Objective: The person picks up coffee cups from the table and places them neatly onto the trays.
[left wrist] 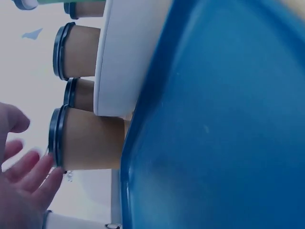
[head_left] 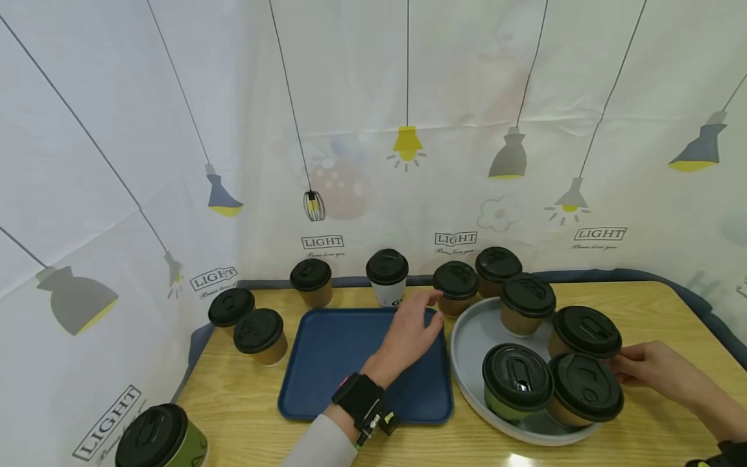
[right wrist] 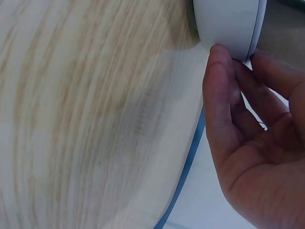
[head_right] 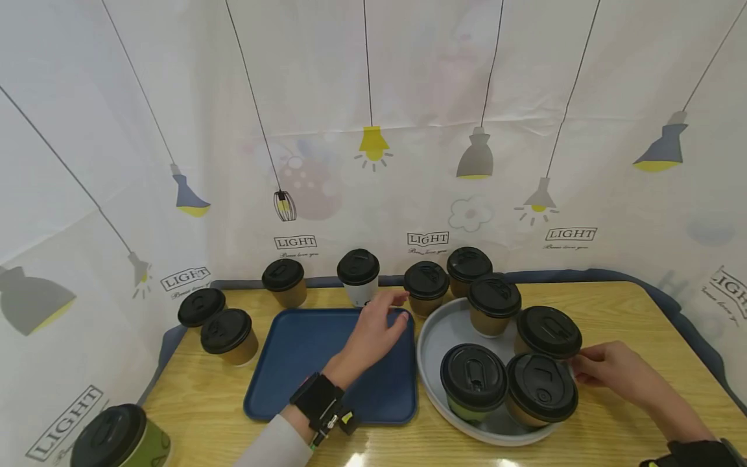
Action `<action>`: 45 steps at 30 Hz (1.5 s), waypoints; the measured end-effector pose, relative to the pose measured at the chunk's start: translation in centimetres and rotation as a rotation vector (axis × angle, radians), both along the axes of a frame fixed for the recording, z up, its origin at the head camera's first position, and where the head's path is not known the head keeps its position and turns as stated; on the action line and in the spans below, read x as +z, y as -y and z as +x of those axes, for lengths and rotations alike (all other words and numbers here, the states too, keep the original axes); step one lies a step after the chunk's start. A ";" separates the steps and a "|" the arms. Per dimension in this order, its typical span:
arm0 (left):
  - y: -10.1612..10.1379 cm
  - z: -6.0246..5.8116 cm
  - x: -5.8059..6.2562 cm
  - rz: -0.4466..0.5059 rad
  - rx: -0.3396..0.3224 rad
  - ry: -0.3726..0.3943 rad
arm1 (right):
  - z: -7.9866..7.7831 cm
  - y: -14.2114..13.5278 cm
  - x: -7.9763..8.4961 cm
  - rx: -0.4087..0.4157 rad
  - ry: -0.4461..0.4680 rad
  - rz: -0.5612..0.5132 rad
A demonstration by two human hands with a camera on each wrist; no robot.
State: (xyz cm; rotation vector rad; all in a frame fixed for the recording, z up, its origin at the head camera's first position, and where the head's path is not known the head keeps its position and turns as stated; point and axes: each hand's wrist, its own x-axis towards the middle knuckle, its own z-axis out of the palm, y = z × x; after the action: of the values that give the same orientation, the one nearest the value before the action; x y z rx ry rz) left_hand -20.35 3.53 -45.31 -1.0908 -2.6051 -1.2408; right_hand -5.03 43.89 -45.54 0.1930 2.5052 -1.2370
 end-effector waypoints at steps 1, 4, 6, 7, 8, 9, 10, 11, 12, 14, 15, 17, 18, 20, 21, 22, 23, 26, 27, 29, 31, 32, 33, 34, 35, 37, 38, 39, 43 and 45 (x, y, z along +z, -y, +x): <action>-0.3 -0.2 0.0 0.039 0.031 0.007 | 0.0 0.0 0.0 0.004 0.000 -0.002; -1.2 -0.9 -0.1 0.116 0.105 0.045 | -0.2 0.0 -0.1 0.027 -0.003 -0.015; -1.8 -1.4 -0.3 0.147 0.143 0.083 | -0.4 0.1 -0.1 0.041 -0.004 -0.016; -2.1 -1.7 -0.4 0.156 0.161 0.105 | -0.4 0.1 -0.1 0.050 -0.005 -0.016; -2.3 -2.0 -0.5 0.163 0.174 0.132 | -0.5 0.1 -0.2 0.051 -0.007 -0.019; -2.6 -2.4 -0.7 0.168 0.187 0.155 | -0.5 0.2 -0.2 0.049 -0.007 -0.019; -2.8 -2.7 -0.8 0.170 0.199 0.175 | -0.6 0.3 -0.2 0.048 -0.008 -0.021; -3.0 -3.0 -1.0 0.171 0.214 0.194 | -0.6 0.4 -0.2 0.046 -0.009 -0.019; -3.2 -3.3 -1.1 0.175 0.225 0.213 | -0.6 0.5 -0.3 0.047 -0.012 -0.019; -3.5 -3.7 -1.5 0.186 0.236 0.232 | -0.7 0.7 -0.3 0.045 -0.014 -0.020; -3.7 -3.8 -1.7 0.191 0.239 0.233 | -0.8 0.8 -0.4 0.046 -0.016 -0.017; -3.9 -3.9 -2.0 0.198 0.235 0.234 | -0.9 1.0 -0.4 0.041 -0.017 -0.011; -4.1 -4.0 -2.2 0.199 0.230 0.234 | -1.0 1.1 -0.3 0.042 -0.019 -0.009; -4.4 -4.1 -2.3 0.191 0.230 0.230 | -1.2 1.2 -0.2 0.042 -0.020 -0.012; -4.5 -4.2 -2.3 0.185 0.233 0.235 | -1.3 1.3 -0.2 0.042 -0.020 -0.017; -4.6 -4.3 -2.2 0.175 0.237 0.244 | -1.3 1.4 -0.2 0.046 -0.021 -0.023; -4.6 -4.3 -2.2 0.165 0.243 0.253 | -1.3 1.5 -0.1 0.053 -0.026 -0.030; -4.6 -4.5 -2.2 0.145 0.253 0.291 | -1.3 1.7 -0.1 0.073 -0.036 -0.056; -4.6 -4.6 -2.2 0.137 0.250 0.305 | -1.4 1.8 -0.1 0.074 -0.037 -0.058; -4.5 -4.6 -2.3 0.124 0.247 0.325 | -1.4 1.9 -0.1 0.079 -0.043 -0.061; -4.4 -4.7 -2.3 0.118 0.243 0.336 | -1.4 1.9 -0.1 0.077 -0.044 -0.057; -4.3 -4.7 -2.4 0.115 0.244 0.339 | -1.5 2.0 -0.1 0.078 -0.044 -0.055; -4.3 -4.7 -2.4 0.119 0.247 0.340 | -1.5 1.9 -0.1 0.080 -0.045 -0.053; -4.3 -4.7 -2.4 0.123 0.252 0.339 | -1.6 1.9 -0.1 0.084 -0.046 -0.053; -4.3 -4.7 -2.4 0.129 0.257 0.339 | -1.6 1.9 -0.1 0.087 -0.046 -0.050; -4.2 -4.6 -2.3 0.143 0.257 0.339 | -1.7 1.8 -0.1 0.090 -0.044 -0.046; -4.1 -4.5 -2.2 0.151 0.255 0.341 | -1.7 1.7 -0.1 0.092 -0.044 -0.044; -4.1 -4.3 -2.0 0.166 0.251 0.345 | -1.7 1.6 -0.1 0.094 -0.043 -0.043; -3.5 -3.5 -1.0 0.226 0.245 0.334 | -1.9 1.4 -0.2 0.091 -0.038 -0.031; -3.3 -3.0 -0.2 0.259 0.238 0.318 | -1.8 1.3 -0.3 0.089 -0.036 -0.017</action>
State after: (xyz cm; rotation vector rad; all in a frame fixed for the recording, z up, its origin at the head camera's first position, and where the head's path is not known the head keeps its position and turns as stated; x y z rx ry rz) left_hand -23.35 6.87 -45.52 -0.5613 -2.5819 -1.7467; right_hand -6.82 42.60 -45.85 0.0551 2.5033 -1.2361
